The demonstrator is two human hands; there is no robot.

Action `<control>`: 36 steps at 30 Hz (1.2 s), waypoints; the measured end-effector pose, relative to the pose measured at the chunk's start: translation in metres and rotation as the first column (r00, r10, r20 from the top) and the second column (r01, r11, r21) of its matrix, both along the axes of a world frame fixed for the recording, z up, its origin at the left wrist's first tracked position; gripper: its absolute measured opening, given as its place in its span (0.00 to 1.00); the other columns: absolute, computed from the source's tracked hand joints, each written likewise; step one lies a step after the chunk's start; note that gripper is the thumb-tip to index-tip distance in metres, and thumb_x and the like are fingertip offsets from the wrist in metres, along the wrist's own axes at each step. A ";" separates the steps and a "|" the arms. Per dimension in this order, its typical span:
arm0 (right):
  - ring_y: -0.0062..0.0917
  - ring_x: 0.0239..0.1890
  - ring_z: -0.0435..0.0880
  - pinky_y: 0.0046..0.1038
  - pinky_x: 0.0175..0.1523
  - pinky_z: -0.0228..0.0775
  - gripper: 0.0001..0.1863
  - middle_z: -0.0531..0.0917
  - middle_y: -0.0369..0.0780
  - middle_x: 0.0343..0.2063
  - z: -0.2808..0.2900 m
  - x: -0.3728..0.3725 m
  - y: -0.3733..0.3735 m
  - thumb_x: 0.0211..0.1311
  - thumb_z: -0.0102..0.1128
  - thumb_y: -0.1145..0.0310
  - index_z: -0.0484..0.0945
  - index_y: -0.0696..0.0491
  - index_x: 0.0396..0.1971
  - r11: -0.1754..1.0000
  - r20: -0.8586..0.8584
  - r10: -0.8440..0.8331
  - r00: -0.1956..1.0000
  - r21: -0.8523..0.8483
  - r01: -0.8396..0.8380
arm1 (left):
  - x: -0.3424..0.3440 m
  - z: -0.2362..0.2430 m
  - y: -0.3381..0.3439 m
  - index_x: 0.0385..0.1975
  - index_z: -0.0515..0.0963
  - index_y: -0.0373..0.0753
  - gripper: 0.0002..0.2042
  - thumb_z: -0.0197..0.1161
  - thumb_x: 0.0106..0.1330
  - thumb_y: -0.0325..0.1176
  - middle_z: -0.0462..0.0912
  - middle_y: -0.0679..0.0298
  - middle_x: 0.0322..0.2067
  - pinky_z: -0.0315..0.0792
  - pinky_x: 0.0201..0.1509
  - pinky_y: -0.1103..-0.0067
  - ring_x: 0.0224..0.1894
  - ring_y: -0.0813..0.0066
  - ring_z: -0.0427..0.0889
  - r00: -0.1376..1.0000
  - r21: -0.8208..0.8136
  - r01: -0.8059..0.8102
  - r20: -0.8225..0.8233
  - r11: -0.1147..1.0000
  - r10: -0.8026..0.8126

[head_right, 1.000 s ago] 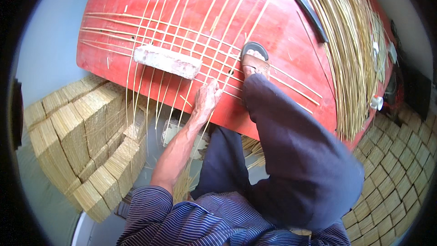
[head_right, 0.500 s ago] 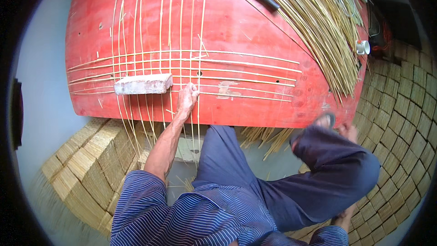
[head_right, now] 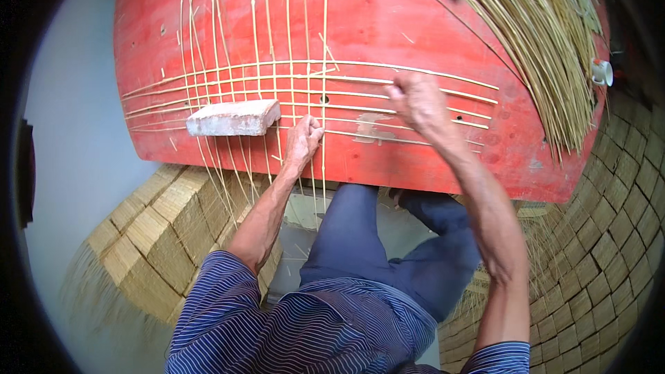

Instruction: The person weaves thin bamboo strips into a grid pattern on a large red work surface. They interlace the strips by hand, occasionally using a small wooden block to press the weave tight, and later gather a bundle of bamboo strips from the floor.

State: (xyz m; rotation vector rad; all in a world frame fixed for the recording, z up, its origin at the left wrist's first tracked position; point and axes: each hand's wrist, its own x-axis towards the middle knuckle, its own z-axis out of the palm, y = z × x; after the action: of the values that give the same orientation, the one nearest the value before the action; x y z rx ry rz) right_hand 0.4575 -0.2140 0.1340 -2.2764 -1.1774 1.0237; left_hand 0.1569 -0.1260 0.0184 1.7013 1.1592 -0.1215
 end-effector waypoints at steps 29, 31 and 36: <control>0.50 0.28 0.85 0.48 0.35 0.79 0.16 0.82 0.53 0.21 -0.135 -0.152 0.124 0.54 0.60 0.60 0.80 0.60 0.20 0.995 0.061 0.050 0.997 0.078 -0.055 | -0.047 -0.015 0.004 0.32 0.76 0.33 0.03 0.62 0.64 0.26 0.74 0.64 0.17 0.70 0.27 0.76 0.21 0.78 0.73 0.927 0.341 -0.372 0.181 0.863 0.328; 0.50 0.28 0.85 0.48 0.35 0.78 0.16 0.82 0.54 0.21 -0.134 -0.151 0.126 0.55 0.60 0.60 0.81 0.60 0.20 0.997 0.050 0.048 0.998 0.059 -0.051 | -0.049 -0.020 0.005 0.32 0.76 0.33 0.03 0.62 0.65 0.26 0.74 0.64 0.17 0.70 0.26 0.76 0.21 0.78 0.73 0.932 0.343 -0.360 0.176 0.868 0.318; 0.51 0.29 0.85 0.48 0.36 0.77 0.18 0.81 0.55 0.19 -0.132 -0.149 0.126 0.56 0.60 0.58 0.81 0.60 0.19 0.997 0.020 0.064 0.998 0.043 -0.065 | -0.053 -0.028 0.006 0.31 0.75 0.34 0.04 0.62 0.66 0.27 0.74 0.64 0.17 0.70 0.26 0.77 0.20 0.78 0.74 0.924 0.338 -0.374 0.215 0.863 0.317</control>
State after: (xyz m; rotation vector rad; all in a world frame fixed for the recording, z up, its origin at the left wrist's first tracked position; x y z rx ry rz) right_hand 0.3089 -0.0882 0.0017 -2.2323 -1.2764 0.9922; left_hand 0.1042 -0.1195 -0.0091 1.7557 1.4170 0.4770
